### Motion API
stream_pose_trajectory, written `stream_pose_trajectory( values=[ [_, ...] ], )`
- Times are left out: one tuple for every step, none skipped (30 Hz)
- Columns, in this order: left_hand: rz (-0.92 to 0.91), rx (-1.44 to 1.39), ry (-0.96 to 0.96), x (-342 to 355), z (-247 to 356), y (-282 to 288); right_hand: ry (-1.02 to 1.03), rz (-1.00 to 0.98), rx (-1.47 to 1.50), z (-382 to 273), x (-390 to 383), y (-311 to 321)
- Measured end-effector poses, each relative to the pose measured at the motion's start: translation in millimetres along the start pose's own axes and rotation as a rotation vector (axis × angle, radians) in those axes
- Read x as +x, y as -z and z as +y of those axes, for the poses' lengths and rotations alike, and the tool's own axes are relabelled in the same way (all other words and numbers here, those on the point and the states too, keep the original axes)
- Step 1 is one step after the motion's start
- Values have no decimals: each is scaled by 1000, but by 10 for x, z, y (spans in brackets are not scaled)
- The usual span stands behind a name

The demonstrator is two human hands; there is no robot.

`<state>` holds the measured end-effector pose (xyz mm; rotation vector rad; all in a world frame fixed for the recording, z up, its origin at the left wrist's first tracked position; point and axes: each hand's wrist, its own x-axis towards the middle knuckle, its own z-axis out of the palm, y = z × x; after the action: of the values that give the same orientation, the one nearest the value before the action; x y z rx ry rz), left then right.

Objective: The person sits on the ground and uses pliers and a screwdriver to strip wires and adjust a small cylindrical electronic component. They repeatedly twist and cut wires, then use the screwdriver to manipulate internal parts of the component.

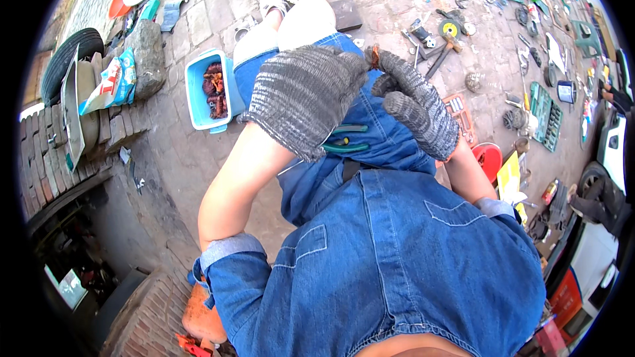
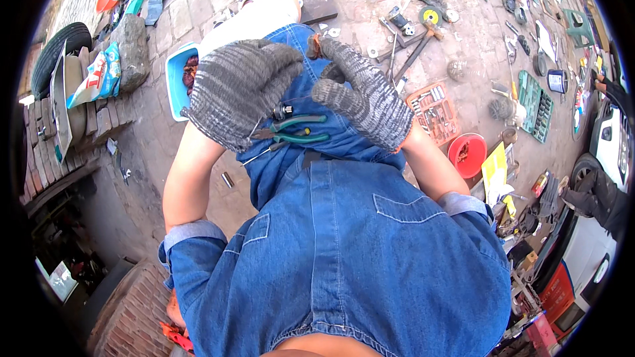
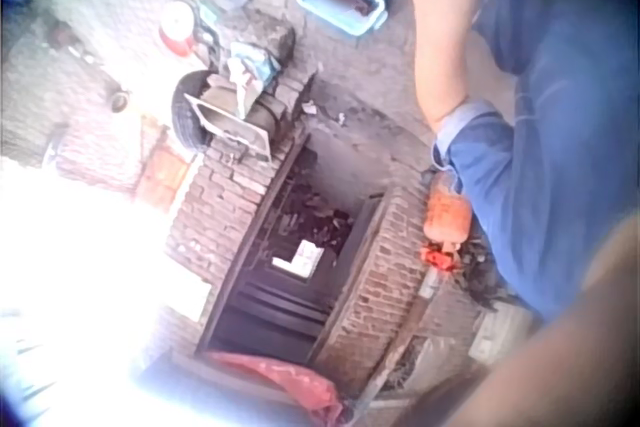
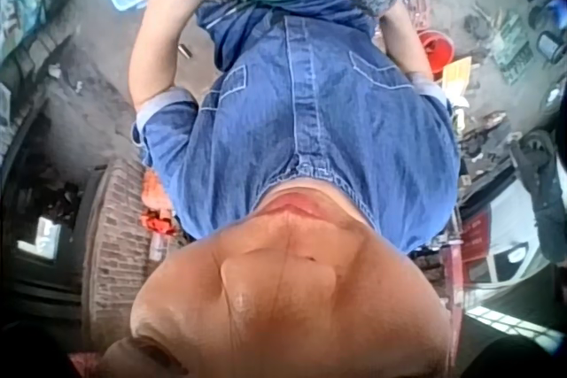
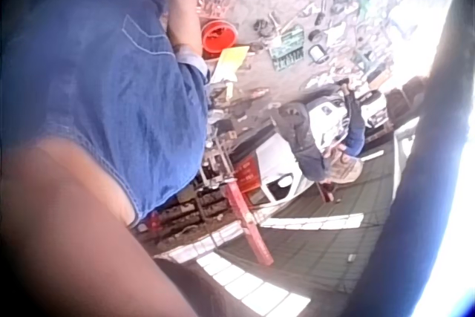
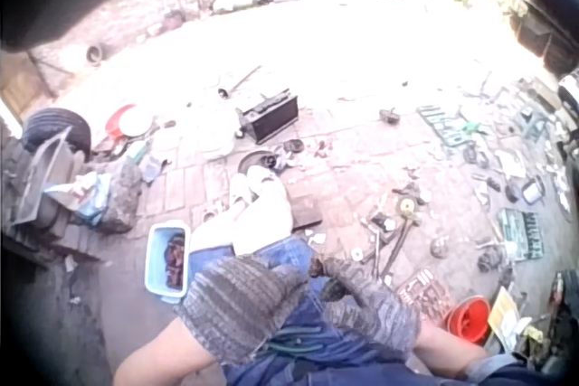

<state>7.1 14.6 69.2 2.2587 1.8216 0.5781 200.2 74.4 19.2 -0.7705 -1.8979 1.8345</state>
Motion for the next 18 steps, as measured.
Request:
stream_pose_trajectory(
  values=[
    [16, -9, -12, 8, 0, 14, -6, -17, 79, 50, 2, 7],
    [100, -67, -3, 12, -25, -10, -11, -35, 159, 140, 21, 15],
    [182, -120, 8, 21, -68, -48, -15, -56, 243, 186, 33, 20],
    [268, -177, 12, 35, -135, -107, -20, -71, 308, 179, 35, 24],
    [321, -244, 28, 22, -222, -178, -24, -86, 373, 161, 36, 29],
    [344, -347, 50, 35, -253, -223, -28, -103, 438, 141, 37, 34],
    [366, -450, 71, 49, -276, -255, -42, -131, 480, 118, 28, 45],
    [388, -553, 92, 46, -292, -292, -57, -159, 523, 89, 7, 61],
    [243, -641, 165, -4, -317, -296, -75, -194, 567, 49, -7, 70],
    [170, -869, 219, -22, -292, -302, -120, -159, 649, -12, -24, 66],
    [94, -1097, 271, -31, -229, -289, -166, -123, 731, -82, -44, 61],
    [12, -1326, 315, -25, -192, -283, -210, -80, 808, -117, -53, 65],
    [18, -1305, 290, -47, -220, -342, -182, -120, 864, -57, -52, 130],
    [29, -1282, 267, -70, -250, -400, -173, -144, 934, -38, -43, 160],
    [66, -1281, 283, -96, -244, -417, -166, -164, 1008, -20, -44, 174],
    [104, -1279, 299, -116, -242, -425, -158, -184, 1082, -2, -46, 186],
    [120, -1268, 303, -131, -261, -390, -158, -195, 1116, 21, -48, 200],
    [118, -1291, 303, -148, -282, -382, -157, -209, 1150, 42, -45, 211]
  ],
)
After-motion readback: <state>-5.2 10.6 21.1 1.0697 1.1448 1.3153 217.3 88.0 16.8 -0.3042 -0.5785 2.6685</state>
